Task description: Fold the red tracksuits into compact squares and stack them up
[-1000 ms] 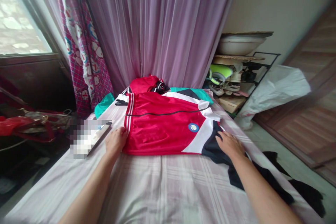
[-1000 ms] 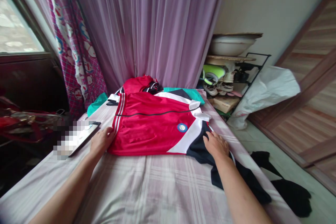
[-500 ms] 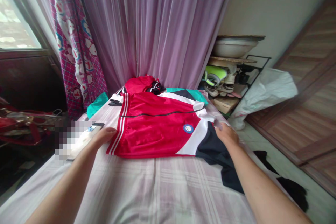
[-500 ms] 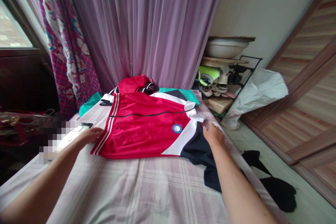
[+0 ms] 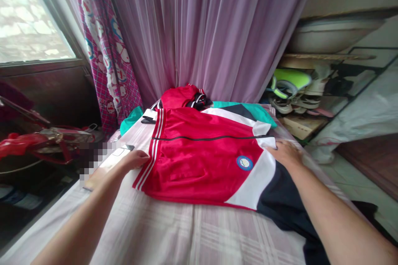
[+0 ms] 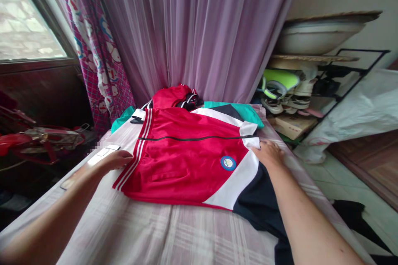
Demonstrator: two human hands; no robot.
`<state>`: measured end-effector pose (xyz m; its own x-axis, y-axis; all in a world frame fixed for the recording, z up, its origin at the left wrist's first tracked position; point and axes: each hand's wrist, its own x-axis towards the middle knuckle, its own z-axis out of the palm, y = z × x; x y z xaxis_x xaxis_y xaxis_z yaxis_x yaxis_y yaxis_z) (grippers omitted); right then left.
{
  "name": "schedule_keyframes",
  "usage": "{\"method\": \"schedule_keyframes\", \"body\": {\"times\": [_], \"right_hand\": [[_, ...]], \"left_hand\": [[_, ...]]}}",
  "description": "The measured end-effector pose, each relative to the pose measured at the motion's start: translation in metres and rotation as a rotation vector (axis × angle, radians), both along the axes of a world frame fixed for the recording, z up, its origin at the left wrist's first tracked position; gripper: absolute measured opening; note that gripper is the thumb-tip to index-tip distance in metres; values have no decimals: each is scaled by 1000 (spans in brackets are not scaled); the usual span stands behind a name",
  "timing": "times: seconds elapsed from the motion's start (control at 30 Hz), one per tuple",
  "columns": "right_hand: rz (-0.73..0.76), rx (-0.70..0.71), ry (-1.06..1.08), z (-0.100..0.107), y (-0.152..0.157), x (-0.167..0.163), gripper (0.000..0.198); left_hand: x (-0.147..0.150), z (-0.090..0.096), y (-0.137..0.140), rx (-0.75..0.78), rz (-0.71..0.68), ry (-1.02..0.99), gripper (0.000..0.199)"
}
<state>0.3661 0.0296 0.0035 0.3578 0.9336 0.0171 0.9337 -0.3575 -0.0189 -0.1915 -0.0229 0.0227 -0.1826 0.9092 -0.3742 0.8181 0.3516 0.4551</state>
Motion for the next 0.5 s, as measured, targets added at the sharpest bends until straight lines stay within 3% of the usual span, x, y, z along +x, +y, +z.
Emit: {"method": "schedule_keyframes", "body": {"times": [0.1, 0.27, 0.4, 0.5], "right_hand": [[36, 19, -95, 0, 3, 4, 43], [-111, 29, -158, 7, 4, 17, 42], [-108, -5, -61, 0, 4, 26, 45], [-77, 56, 54, -12, 3, 31, 62]], "left_hand": [[1, -1, 0, -1, -26, 61, 22], [-3, 3, -5, 26, -19, 188, 24], [-2, 6, -6, 5, -72, 219, 29], [3, 8, 2, -30, -1, 81, 38]]}}
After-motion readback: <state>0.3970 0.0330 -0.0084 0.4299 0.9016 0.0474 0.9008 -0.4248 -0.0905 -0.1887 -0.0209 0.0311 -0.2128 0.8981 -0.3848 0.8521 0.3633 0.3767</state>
